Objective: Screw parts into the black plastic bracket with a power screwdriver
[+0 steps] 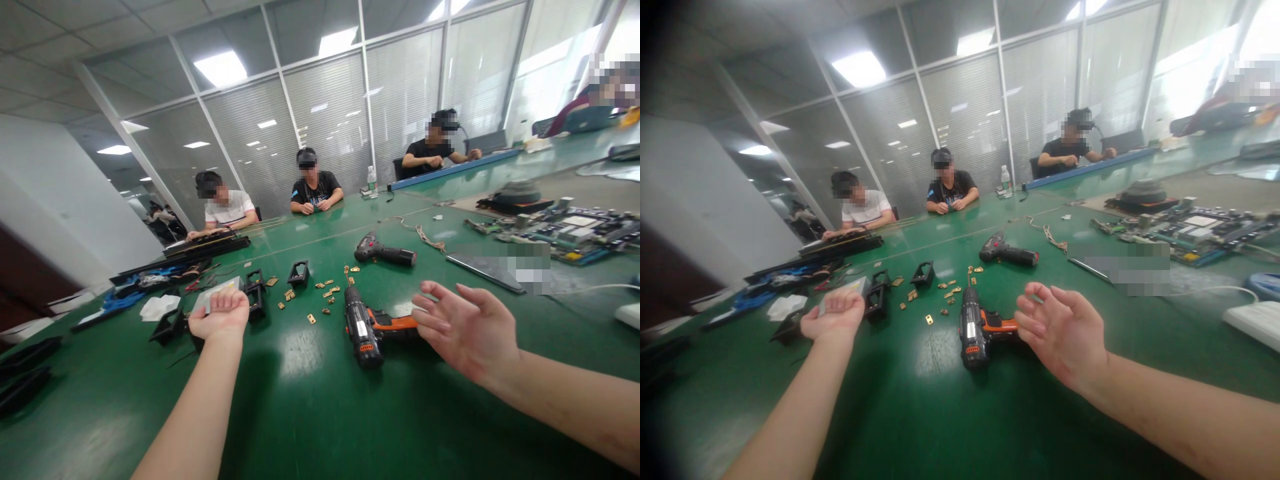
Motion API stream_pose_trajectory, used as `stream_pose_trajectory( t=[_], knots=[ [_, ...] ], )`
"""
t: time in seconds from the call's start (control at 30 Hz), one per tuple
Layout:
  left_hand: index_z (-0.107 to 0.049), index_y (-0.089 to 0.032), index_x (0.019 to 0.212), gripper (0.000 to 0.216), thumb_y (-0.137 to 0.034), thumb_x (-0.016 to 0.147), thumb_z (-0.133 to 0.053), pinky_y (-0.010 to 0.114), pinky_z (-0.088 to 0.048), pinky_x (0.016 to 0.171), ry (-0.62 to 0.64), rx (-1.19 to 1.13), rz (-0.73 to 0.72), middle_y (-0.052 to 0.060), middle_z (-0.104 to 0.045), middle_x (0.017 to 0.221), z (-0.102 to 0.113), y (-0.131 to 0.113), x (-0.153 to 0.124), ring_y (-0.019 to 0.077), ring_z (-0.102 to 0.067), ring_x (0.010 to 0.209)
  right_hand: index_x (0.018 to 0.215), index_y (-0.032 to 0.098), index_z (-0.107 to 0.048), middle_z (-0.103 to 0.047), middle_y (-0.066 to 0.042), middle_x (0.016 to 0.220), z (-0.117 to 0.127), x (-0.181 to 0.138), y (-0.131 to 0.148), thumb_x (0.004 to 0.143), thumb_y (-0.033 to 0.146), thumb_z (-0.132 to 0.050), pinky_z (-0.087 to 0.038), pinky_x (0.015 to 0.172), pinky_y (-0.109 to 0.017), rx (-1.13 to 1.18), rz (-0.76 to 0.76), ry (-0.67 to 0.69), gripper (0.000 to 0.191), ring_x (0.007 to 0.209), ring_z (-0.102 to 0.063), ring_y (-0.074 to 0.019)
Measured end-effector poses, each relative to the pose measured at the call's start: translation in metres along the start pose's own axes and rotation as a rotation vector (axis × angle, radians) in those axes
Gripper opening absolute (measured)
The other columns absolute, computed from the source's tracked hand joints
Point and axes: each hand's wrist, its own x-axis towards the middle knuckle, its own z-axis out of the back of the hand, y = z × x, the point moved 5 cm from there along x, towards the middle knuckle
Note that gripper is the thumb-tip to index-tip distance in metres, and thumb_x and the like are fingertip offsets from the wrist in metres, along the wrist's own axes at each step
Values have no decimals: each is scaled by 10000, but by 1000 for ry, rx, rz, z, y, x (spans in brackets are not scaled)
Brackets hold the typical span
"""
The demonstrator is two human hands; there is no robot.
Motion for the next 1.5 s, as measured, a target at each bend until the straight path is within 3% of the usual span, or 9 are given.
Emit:
stream_pose_trajectory(
  t=[0.1, 0.17, 0.23, 0.3, 0.43, 0.83, 0.97, 1.17, 1.5],
  knots=[
    [-381, -245, 845, 381, -601, 919, -268, 285, -344, 443, -157, 64, -14, -15, -393, 687, 3, 9, -4, 158, -444, 509, 1365, 343, -625, -599, -61, 1327, -6, -1, 16, 844, 499, -808, -580, 879, -366, -640, 340, 38, 574, 1146, -621, -262],
    [-461, -207, 973, 578, -742, 906, -252, 300, -434, 484, -155, 88, 29, 39, -496, 804, -2, 18, -8, 190, -543, 613, 1565, 300, -537, -442, -142, 1653, -19, 1, 9, 764, 470, -896, -383, 1224, -592, -1306, 375, 214, 894, 1524, -401, -426],
    [-499, -168, 1110, 764, -859, 877, -271, 339, -516, 551, -117, 114, 80, 92, -558, 922, -10, 26, -14, 229, -617, 727, 1705, 211, -356, -297, -252, 1754, -18, 7, -8, 851, 551, -821, -261, 1243, -749, -2054, 234, 349, 1030, 1585, -303, -535],
    [-515, -141, 1220, 865, -899, 880, -274, 370, -557, 615, -81, 155, 115, 127, -588, 999, -17, 33, -20, 251, -649, 800, 1691, 104, -381, -532, -333, 1578, -10, 13, -20, 940, 621, -733, -461, 1116, -708, -2376, -24, 420, 977, 1414, -553, -533],
    [-568, -111, 1297, 912, -892, 909, -301, 364, -542, 626, -3, 235, 171, 144, -618, 1015, -18, 48, -31, 249, -633, 797, 1583, 32, -530, -764, -277, 1169, -6, 25, -28, 1007, 407, -707, -618, 835, -546, -2488, -142, 407, 710, 1031, -764, -453],
    [-722, -134, 867, 335, -455, 846, -631, 275, -404, 533, 68, 789, 323, 57, -571, 712, 30, 109, -59, 186, -493, 606, 1582, 124, -554, -769, -214, 1247, -7, 26, -17, 996, 441, -695, -609, 890, -488, -2385, -187, 360, 680, 1088, -760, -398],
    [-718, -191, 767, 257, -441, 806, -757, 309, -478, 653, 456, 1389, 20, 60, -648, 749, 4, 142, -100, 223, -585, 723, 1597, 219, -535, -758, -140, 1307, -4, 53, 9, 1010, 696, -638, -628, 926, -425, -2260, -239, 301, 763, 1083, -765, -287],
    [-770, -250, 1307, 577, -566, 826, -805, 626, -445, 1146, 1011, 2142, -175, 176, -649, 1480, -29, 195, -194, 445, -559, 1352, 1429, 190, -634, -634, -139, 1468, 32, 151, 58, 1059, 433, -698, -577, 1066, -558, -2384, -235, -163, 447, 1271, -665, -319],
    [-528, -308, 1644, 804, -439, 880, -743, 611, -558, 1047, 870, 2530, 74, 176, -260, 1809, -20, 220, -218, 509, -583, 1392, 1400, 174, -647, -665, -132, 1406, 100, 237, 35, 1053, 385, -718, -619, 1000, -514, -2386, -500, -501, 412, 1195, -700, -295]
  ],
)
